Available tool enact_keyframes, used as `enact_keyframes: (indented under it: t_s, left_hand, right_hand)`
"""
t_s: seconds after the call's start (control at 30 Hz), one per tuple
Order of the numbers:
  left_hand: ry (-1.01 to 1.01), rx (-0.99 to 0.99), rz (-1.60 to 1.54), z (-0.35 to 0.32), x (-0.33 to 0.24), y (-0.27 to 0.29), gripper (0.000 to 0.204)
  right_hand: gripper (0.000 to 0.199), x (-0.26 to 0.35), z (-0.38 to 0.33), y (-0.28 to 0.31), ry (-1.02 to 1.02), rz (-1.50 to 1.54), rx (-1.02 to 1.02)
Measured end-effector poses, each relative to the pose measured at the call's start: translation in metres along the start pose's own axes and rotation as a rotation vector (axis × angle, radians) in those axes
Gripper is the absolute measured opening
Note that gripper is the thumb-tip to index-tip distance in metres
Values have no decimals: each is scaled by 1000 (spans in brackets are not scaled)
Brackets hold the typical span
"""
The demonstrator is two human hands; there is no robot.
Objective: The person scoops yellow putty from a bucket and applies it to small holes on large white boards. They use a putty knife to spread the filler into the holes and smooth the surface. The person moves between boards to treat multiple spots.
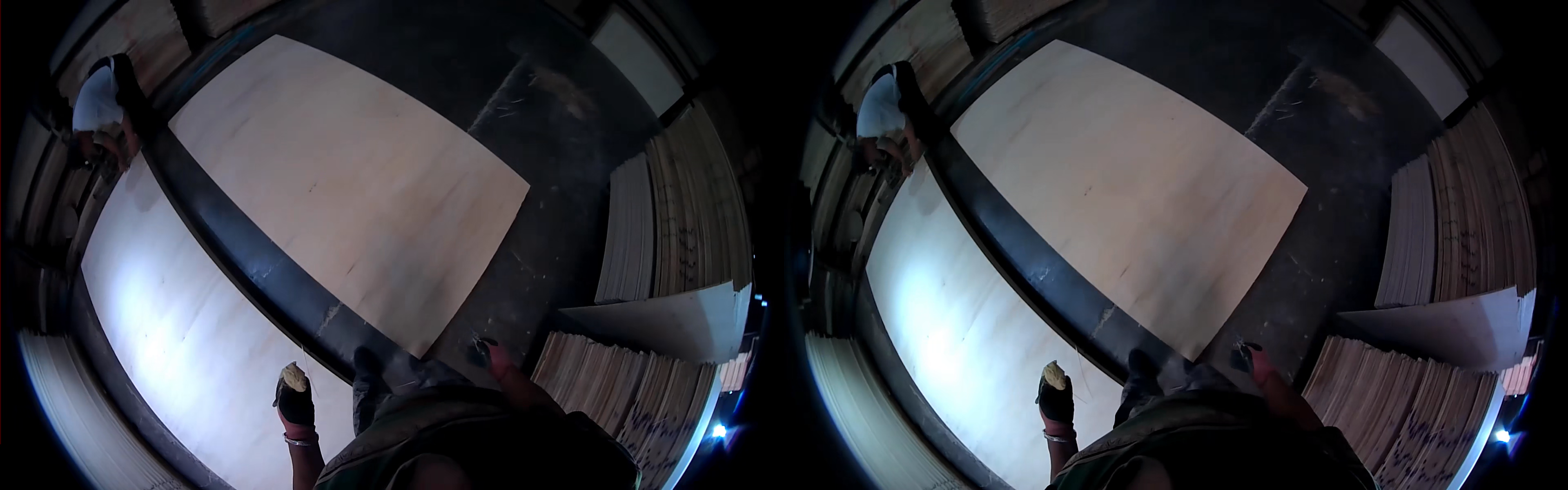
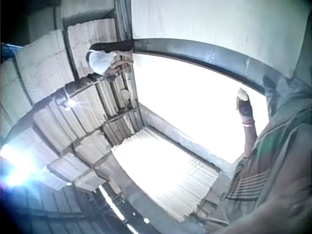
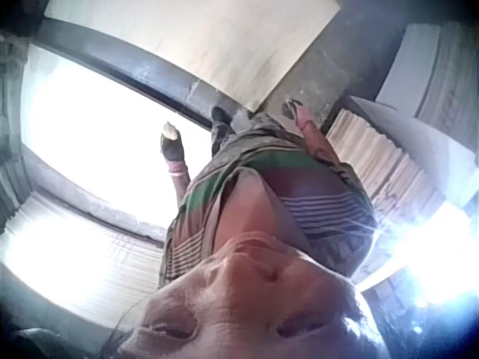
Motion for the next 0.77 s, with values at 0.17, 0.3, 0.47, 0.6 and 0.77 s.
enact_keyframes:
  t_s: [0.17,0.3,0.47,0.6,0.77]
  left_hand:
    - [-139,42,162,0,-44,-49,35]
    - [-56,165,-372,13,-106,-137,32]
    - [-319,303,-254,33,-260,-294,27]
    - [-217,481,-535,47,-426,-398,30]
    - [-189,644,-649,93,-523,-492,44]
  right_hand:
    - [28,13,3,64,-59,261,-48]
    - [31,56,14,140,-21,587,-71]
    - [33,34,37,328,92,701,-331]
    - [26,72,17,447,127,865,-412]
    - [29,119,38,556,226,922,-498]
Point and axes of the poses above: each hand's wrist, its own z-axis towards the middle knuckle, its own y-axis out of the back of the hand, x = y × z, the point moved 4 cm from there along z, towards the middle knuckle, and after that the axes turned 1 degree about y, right-handed, at the moved point
